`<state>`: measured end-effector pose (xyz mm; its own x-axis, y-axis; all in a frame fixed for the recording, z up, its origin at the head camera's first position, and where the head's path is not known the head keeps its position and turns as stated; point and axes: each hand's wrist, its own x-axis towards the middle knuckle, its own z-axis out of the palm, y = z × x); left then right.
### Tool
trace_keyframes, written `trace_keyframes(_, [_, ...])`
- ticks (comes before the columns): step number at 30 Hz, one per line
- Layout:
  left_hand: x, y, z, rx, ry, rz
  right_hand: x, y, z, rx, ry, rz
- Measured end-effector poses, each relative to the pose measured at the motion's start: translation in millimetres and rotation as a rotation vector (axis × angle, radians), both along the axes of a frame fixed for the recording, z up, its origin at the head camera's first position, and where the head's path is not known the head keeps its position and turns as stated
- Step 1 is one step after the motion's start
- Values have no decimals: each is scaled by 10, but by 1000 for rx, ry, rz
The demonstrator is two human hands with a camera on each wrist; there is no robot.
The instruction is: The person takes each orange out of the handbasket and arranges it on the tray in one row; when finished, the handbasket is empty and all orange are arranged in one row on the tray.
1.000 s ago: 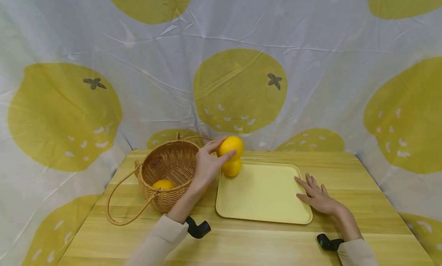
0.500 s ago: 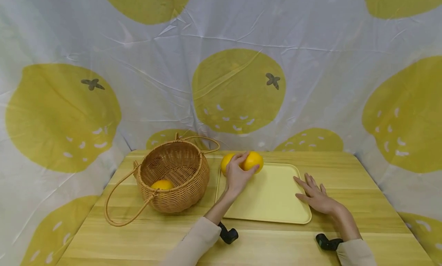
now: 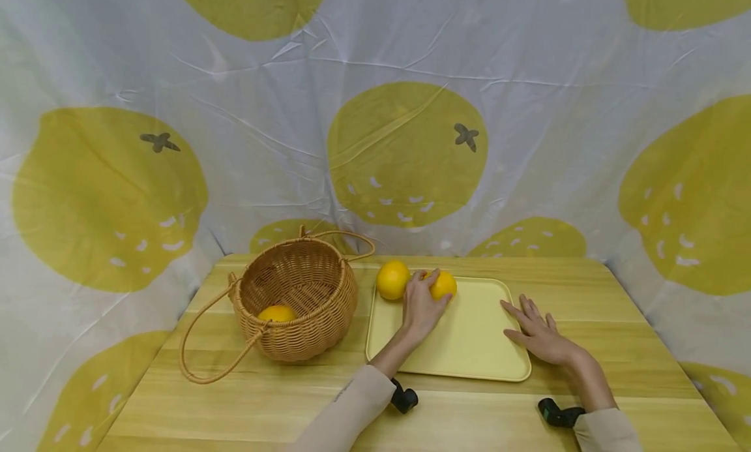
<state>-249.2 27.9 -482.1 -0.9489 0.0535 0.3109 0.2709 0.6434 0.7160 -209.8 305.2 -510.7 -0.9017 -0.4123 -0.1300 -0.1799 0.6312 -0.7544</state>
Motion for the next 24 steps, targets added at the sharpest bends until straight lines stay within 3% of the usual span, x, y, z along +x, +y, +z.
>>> trace_keyframes(5, [39,-73,39,-116,-20,-68,5,15,-9,-1,6,-2])
trace_keyframes(8, [57,-107,38,-115,-22,-77,10,29,-17,4,11,-5])
trace_keyframes(15, [60,-121,-25,-94,20,-2,18,16,-15,-9,10,-2])
trace_keyframes(20, [49,-117,-64,-138,64,62,15,-6,-8,-12,-1,-3])
trace_keyframes(24, [49,-122,-71,-185,89,64,11,-10,-8,-20,3,-4])
